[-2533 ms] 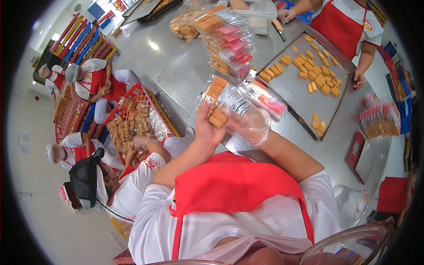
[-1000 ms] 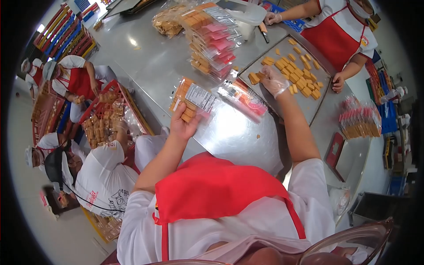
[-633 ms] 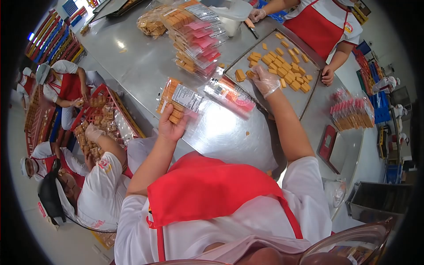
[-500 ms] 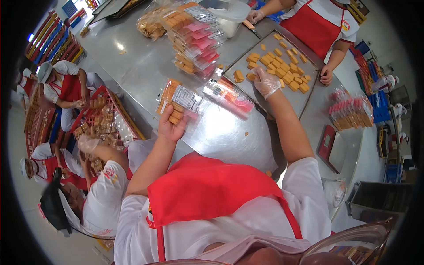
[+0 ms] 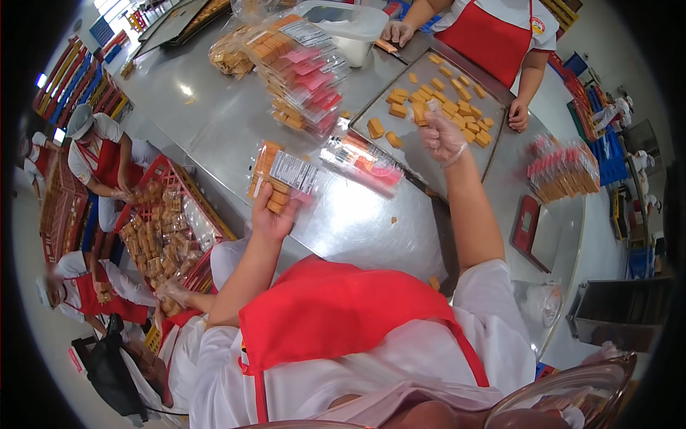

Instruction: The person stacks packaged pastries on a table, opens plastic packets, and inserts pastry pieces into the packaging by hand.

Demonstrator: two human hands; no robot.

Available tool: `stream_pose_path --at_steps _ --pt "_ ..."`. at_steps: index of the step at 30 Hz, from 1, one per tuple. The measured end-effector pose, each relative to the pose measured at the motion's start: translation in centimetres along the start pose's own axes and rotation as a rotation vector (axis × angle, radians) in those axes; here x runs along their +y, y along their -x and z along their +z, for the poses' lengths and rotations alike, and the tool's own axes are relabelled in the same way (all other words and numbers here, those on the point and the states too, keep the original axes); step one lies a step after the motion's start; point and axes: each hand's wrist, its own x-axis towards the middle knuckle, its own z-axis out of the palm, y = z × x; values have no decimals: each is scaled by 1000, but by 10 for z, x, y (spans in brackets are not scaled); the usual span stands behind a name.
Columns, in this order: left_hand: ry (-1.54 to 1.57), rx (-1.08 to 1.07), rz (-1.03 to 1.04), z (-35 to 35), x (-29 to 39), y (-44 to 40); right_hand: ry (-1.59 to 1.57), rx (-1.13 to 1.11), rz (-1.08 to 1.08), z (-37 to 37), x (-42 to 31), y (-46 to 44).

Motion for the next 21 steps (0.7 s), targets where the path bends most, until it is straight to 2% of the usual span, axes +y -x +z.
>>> stream_pose_path --at_steps 2,5,8,11,14,17,20,21 --pt "-5 13 5 1 0 0 -139 -140 72 -3 3 -6" --pt "-16 21 8 -2 2 0 -148 -227 64 1 9 -9" --pt "-16 15 -8 -2 2 0 81 -71 -23 13 12 -9" --pt "-20 11 -18 1 1 0 633 396 -121 36 25 -20" --pt "-35 -4 -27 2 1 0 1446 518 -746 36 56 -41" --pt "-46 -15 -8 3 1 0 1658 419 -423 52 66 -41" --pt "-30 19 14 -1 1 2 1588 255 -684 41 75 -43" --pt "-17 43 24 -3 1 1 1599 233 -657 39 74 -41"
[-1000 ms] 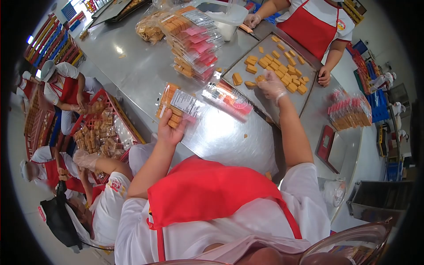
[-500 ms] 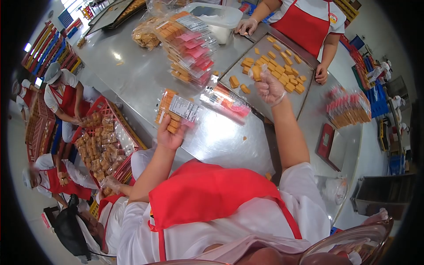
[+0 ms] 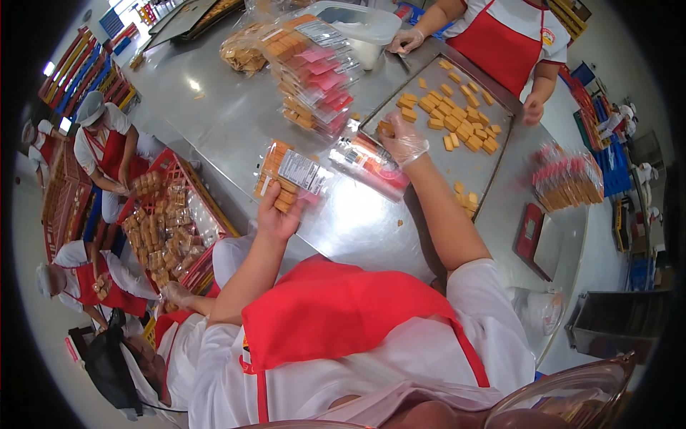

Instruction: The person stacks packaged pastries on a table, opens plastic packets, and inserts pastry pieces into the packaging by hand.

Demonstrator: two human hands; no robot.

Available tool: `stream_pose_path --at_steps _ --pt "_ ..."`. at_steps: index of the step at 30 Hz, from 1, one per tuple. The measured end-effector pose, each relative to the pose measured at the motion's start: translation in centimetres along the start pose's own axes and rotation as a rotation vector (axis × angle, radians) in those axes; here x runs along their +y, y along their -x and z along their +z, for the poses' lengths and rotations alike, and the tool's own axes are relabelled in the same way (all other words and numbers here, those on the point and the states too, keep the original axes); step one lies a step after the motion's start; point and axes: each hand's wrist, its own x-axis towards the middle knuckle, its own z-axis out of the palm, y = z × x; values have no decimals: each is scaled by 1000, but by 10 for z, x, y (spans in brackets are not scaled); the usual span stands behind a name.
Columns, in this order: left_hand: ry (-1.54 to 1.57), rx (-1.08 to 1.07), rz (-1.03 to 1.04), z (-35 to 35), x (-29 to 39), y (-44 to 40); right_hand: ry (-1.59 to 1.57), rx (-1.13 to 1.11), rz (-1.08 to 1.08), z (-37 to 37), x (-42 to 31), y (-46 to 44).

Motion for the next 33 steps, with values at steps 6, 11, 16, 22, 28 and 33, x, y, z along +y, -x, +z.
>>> stream_pose_path --at_steps 6,11,16,22,28,33 --pt "-11 -5 2 4 -1 1 44 -102 66 -19 28 9" --pt "-3 3 -31 4 0 -1 164 -168 124 -31 11 12" --pt "-56 -28 -19 6 2 0 -219 -58 436 -36 6 4" --pt "-26 15 -18 0 0 -1 -2121 -67 303 -41 38 12" --pt "-24 -32 -45 7 0 2 -2489 -222 243 -51 32 23" --pt "-28 -48 -44 5 1 2 -2242 -126 186 -59 4 25"
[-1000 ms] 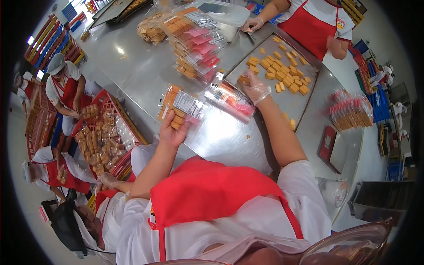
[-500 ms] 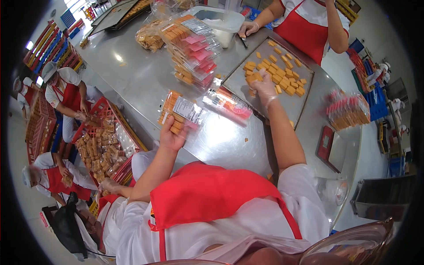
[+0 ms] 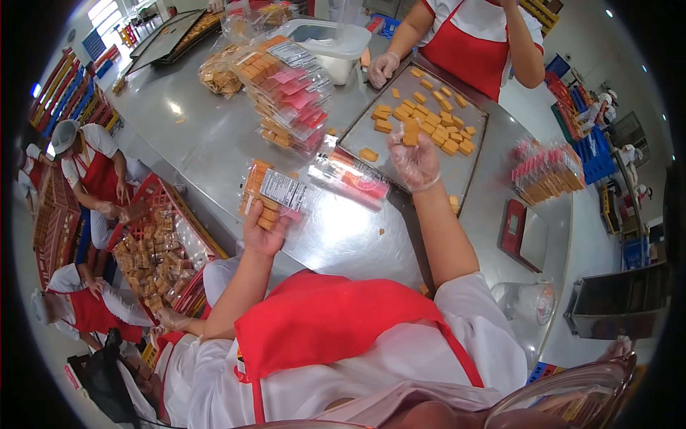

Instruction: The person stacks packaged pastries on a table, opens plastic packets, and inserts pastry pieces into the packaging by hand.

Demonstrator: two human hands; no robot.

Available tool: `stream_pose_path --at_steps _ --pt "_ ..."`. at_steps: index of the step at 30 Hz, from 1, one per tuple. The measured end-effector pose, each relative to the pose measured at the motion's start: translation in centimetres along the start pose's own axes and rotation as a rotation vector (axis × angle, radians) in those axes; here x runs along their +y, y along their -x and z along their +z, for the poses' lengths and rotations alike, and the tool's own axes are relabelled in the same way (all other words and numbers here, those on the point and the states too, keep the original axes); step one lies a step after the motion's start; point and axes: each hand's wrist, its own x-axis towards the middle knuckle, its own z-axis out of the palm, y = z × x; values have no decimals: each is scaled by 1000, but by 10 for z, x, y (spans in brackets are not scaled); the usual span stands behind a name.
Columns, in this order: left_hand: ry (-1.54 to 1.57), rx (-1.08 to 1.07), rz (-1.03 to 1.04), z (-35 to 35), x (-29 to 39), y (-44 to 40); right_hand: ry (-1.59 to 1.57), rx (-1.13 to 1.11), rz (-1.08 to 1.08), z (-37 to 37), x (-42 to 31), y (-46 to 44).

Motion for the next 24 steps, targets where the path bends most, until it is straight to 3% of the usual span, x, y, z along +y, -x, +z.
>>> stream_pose_path --at_steps 5,8,11,14,16,21,24 --pt "26 34 3 -6 0 -1 -92 -91 159 2 7 6" --pt "-56 50 -22 -3 -1 0 -66 -43 153 2 9 5" --pt "-347 201 -128 -6 -3 3 5 24 140 14 12 8" --pt "-416 232 -172 38 -23 8 65 133 -3 25 48 8" --pt "-435 220 -185 46 -33 4 77 221 100 46 81 16" --pt "-721 160 -77 31 -41 -12 145 310 279 23 134 33" --pt "-801 390 57 58 -30 4 147 267 196 14 142 31"
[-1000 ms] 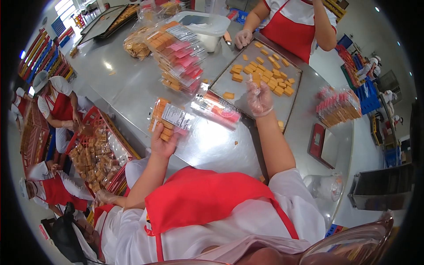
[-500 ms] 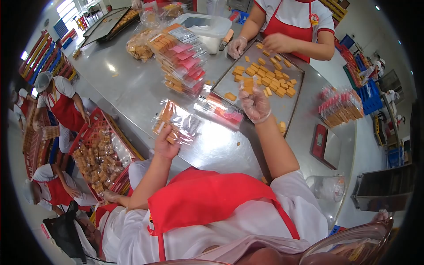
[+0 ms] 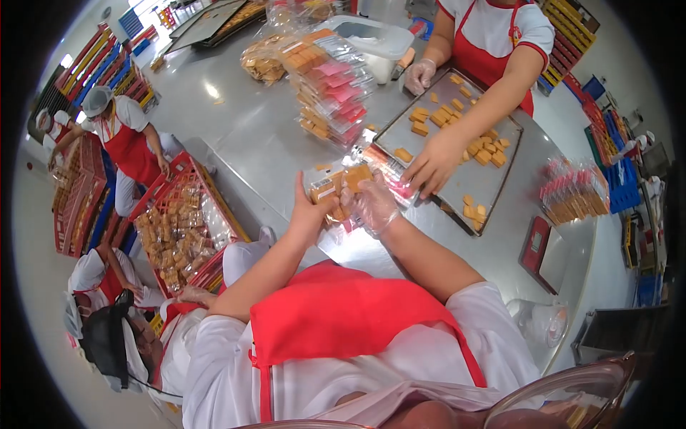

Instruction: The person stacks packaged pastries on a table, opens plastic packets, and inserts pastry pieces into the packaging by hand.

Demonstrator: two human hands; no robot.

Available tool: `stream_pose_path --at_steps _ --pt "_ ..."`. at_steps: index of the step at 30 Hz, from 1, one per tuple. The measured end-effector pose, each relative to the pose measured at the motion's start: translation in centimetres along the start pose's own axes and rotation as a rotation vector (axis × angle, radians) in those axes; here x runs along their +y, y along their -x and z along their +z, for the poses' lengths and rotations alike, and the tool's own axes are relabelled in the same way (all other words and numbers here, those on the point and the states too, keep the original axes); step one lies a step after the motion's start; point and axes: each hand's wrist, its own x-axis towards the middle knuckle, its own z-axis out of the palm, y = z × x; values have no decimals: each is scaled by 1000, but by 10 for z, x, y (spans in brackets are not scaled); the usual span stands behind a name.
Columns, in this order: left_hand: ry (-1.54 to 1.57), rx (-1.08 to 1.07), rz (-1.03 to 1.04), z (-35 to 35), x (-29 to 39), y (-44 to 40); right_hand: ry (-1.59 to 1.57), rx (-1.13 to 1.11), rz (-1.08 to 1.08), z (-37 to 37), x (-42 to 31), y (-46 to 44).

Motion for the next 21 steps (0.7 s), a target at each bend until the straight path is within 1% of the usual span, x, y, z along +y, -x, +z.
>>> stream_pose_path --at_steps 2,4,6,9,12,15,17,21 --pt "-603 244 546 -11 4 -7 4 18 15 -1 0 0" --pt "-960 230 885 -17 13 -16 23 17 29 -6 2 -3" --pt "-1051 -28 1007 -13 32 -16 31 55 23 -1 2 -1" --pt "-1054 -198 1027 3 34 -29 50 68 13 -2 3 0" --pt "-1159 -177 1095 9 35 -33 76 56 -21 -1 5 1" --pt "-1182 -176 1069 2 27 -35 49 59 -27 1 13 6" --pt "-1063 -228 1006 -6 21 -40 13 38 -14 1 18 7" --pt "-904 -275 896 -15 18 -44 -26 96 4 6 23 10"
